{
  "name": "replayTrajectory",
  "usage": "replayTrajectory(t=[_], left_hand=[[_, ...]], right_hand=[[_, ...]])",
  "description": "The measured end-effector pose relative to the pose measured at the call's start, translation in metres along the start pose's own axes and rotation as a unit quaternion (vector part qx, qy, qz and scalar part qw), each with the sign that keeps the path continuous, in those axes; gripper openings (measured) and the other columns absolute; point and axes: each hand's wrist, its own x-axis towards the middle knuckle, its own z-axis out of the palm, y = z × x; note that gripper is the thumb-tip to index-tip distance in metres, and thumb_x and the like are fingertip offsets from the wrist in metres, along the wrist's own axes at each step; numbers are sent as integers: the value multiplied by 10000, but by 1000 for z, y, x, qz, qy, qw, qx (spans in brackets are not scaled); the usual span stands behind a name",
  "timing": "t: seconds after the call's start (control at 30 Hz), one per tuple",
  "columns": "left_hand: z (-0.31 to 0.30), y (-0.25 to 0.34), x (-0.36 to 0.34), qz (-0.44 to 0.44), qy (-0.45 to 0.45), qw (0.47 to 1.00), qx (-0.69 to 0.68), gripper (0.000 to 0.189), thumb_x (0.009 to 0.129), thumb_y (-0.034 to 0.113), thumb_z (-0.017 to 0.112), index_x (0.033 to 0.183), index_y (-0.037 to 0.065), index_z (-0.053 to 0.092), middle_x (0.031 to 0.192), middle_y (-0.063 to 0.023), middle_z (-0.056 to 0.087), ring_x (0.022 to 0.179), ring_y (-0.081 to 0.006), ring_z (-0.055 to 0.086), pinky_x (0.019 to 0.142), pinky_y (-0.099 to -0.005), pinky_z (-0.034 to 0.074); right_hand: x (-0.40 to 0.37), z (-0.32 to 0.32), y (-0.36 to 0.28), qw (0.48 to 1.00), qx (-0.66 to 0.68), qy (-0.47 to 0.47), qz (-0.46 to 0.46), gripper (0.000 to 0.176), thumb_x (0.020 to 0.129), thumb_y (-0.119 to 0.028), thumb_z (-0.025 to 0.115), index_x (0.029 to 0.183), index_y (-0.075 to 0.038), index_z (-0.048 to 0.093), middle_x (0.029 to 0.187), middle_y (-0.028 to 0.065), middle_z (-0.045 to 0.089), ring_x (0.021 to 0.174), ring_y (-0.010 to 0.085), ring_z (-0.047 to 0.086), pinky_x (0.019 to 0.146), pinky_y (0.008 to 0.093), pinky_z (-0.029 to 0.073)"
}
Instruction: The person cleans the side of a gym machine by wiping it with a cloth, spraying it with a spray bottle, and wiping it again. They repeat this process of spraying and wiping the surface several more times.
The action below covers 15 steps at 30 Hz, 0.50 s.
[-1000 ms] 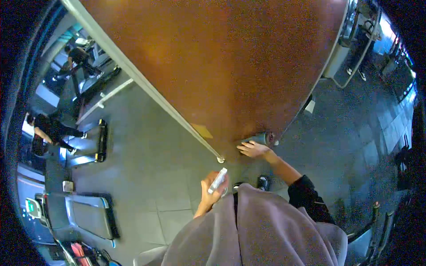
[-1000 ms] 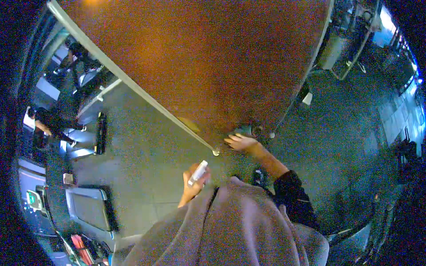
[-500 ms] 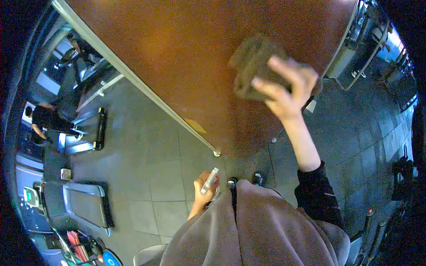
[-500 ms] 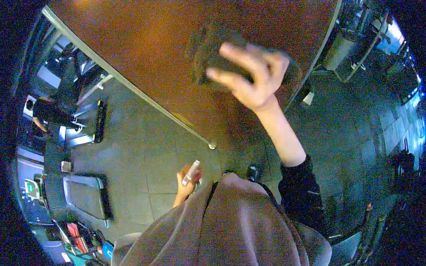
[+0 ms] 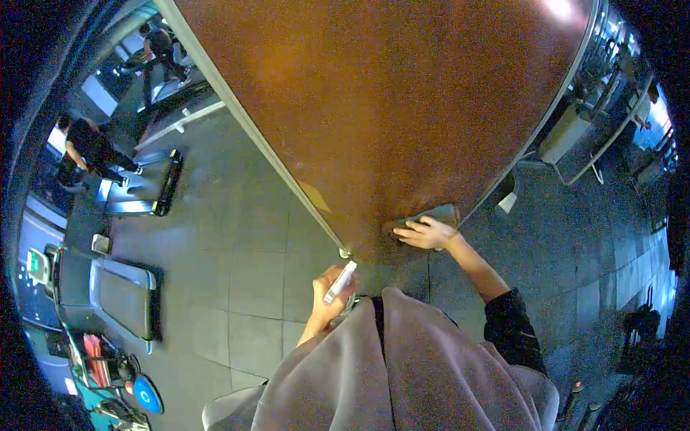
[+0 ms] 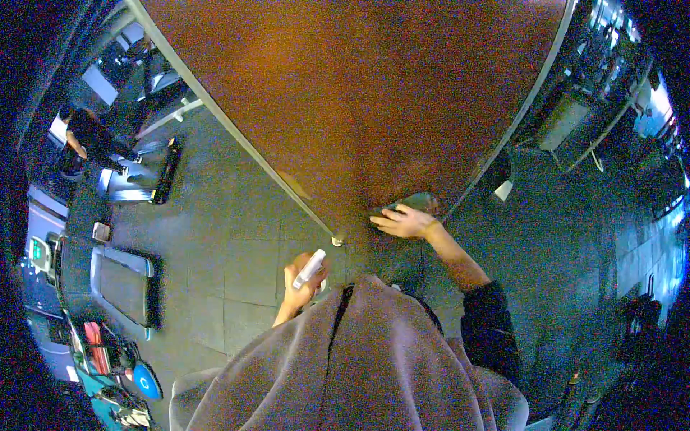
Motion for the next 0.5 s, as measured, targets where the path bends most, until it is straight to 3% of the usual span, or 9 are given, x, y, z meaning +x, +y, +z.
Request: replayTrajectory(t=[0.1, 0.17, 0.3, 0.37, 0.4, 0.47, 0.5], left_hand=[[5, -2, -2, 29, 6, 998, 52, 120, 669, 44, 654, 781, 12, 626, 730, -108, 606, 675, -225, 587, 612, -315, 457], [11, -2, -9, -53, 36, 998, -30, 104, 672, 39, 655, 768, 15, 623, 716, -109, 603, 655, -228, 580, 603, -323, 456], [23, -1, -16, -43, 29, 999, -7, 96, 677, 33, 650, 768, 16, 624, 706, -109, 597, 635, -229, 573, 585, -325, 452], [31, -3, -15, -32, 35, 999, -7, 104, 671, 26, 648, 773, 18, 626, 701, -109, 592, 620, -228, 565, 571, -322, 445], [35, -1, -14, -32, 39, 999, -8, 104, 671, 26, 648, 773, 18, 626, 701, -109, 592, 620, -228, 565, 571, -322, 445], [43, 6, -16, -55, 37, 998, 3, 113, 666, 26, 644, 779, 24, 630, 699, -110, 590, 619, -233, 563, 569, -329, 444], [48, 6, -16, -14, 44, 999, -15, 101, 663, 24, 640, 762, 29, 623, 689, -112, 580, 612, -237, 551, 570, -330, 440]], right_hand=[[20, -66, 55, 971, -170, 152, 76, 277, 815, -318, 536, 1080, -313, 616, 1351, -94, 442, 1224, 212, 389, 856, 375, 384], [36, -126, 106, 944, -195, 223, 148, 305, 737, -259, 592, 1037, -281, 636, 1292, -43, 490, 1120, 229, 453, 812, 377, 402], [61, -241, 210, 868, -163, 363, 298, 381, 580, -140, 706, 952, -218, 676, 1175, 58, 587, 911, 262, 582, 723, 381, 438], [65, -251, 229, 825, -222, 422, 302, 521, 515, -52, 676, 997, -253, 677, 1180, 56, 579, 913, 252, 573, 724, 368, 427], [71, -246, 229, 797, -155, 502, 298, 512, 515, -36, 661, 990, -229, 677, 1198, 80, 568, 943, 266, 572, 748, 379, 427], [67, -218, 203, 818, -132, 467, 310, 473, 567, -132, 682, 1012, -291, 661, 1210, 63, 568, 953, 232, 575, 745, 378, 422], [62, -197, 185, 842, -118, 423, 313, 455, 592, -180, 692, 1023, -322, 653, 1217, 55, 567, 958, 215, 576, 743, 377, 420]])
